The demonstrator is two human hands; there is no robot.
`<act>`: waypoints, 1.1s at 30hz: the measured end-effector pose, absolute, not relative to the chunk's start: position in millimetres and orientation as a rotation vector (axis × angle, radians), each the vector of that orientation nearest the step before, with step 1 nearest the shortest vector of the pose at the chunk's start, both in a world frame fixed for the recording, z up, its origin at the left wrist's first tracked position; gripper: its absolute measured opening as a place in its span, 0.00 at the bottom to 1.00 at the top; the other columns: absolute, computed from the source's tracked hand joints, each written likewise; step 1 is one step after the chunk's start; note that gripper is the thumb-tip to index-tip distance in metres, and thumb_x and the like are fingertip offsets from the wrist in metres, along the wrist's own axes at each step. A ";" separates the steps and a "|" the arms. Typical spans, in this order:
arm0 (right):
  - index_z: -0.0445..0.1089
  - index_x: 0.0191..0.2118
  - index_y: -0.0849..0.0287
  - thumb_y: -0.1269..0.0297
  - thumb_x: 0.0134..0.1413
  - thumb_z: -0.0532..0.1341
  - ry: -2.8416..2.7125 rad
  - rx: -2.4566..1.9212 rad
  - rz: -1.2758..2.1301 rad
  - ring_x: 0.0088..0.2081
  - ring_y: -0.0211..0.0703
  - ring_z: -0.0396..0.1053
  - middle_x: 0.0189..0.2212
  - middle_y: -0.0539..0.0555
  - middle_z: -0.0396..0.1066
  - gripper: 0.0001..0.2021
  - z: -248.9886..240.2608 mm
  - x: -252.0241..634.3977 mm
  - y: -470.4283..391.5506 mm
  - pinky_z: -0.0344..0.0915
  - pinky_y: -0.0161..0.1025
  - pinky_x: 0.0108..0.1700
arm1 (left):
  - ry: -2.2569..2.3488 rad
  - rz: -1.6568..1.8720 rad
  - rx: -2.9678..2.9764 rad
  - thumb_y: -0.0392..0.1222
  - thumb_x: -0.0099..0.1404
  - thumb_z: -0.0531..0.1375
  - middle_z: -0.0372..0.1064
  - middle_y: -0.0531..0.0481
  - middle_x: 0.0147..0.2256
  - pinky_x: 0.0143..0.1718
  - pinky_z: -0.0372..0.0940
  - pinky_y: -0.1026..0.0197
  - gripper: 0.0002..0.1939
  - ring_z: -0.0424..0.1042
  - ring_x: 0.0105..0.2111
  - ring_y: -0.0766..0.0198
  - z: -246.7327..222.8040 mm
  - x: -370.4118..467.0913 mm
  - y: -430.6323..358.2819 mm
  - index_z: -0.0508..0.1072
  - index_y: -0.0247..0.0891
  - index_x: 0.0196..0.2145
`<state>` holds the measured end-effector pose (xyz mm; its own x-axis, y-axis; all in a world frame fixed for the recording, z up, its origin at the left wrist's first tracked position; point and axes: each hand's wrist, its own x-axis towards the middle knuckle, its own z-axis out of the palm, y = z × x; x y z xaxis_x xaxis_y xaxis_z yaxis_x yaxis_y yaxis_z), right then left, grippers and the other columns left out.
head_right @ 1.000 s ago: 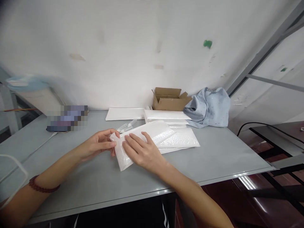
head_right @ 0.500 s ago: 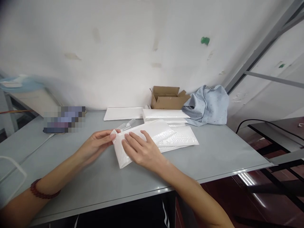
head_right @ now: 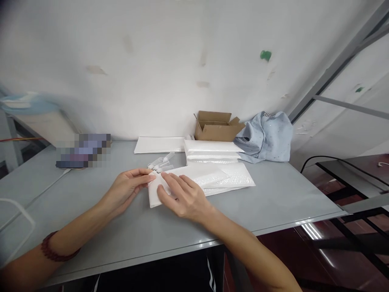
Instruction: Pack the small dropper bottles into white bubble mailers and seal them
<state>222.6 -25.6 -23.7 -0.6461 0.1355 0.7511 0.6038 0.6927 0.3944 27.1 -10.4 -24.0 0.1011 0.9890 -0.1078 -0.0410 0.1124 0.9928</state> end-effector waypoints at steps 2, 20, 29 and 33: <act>0.68 0.36 0.61 0.77 0.57 0.57 -2.190 -0.580 -0.836 0.43 0.43 0.73 0.38 0.61 0.76 0.06 -23.1 223.2 -24.2 0.71 0.38 0.38 | 1.247 1.168 1.300 0.43 0.55 0.64 0.74 0.47 0.37 0.40 0.67 0.55 0.11 0.71 0.39 0.57 -24.0 28.4 -12.8 0.75 0.38 0.36; 0.66 0.45 0.59 0.71 0.57 0.60 -1.762 -0.807 -0.964 0.51 0.49 0.69 0.44 0.59 0.74 0.10 -3.7 249.9 -15.5 0.54 0.51 0.56 | 1.160 1.412 2.127 0.42 0.65 0.56 0.64 0.55 0.17 0.19 0.57 0.66 0.13 0.61 0.18 0.69 -2.5 72.3 -4.9 0.71 0.36 0.25; 0.70 0.37 0.59 0.74 0.59 0.54 -1.649 -1.675 -0.719 0.38 0.50 0.68 0.35 0.57 0.73 0.09 -5.6 294.6 13.6 0.56 0.45 0.41 | 1.019 0.650 1.201 0.45 0.65 0.57 0.61 0.55 0.13 0.18 0.56 0.67 0.17 0.60 0.13 0.72 -1.2 131.3 32.7 0.63 0.36 0.20; 0.70 0.40 0.61 0.77 0.56 0.55 -1.760 -2.023 -0.385 0.36 0.50 0.67 0.34 0.58 0.71 0.09 -6.1 300.2 15.4 0.54 0.40 0.31 | 1.083 0.571 1.149 0.44 0.65 0.56 0.63 0.53 0.12 0.19 0.63 0.65 0.15 0.65 0.15 0.67 -24.0 136.7 34.0 0.61 0.37 0.22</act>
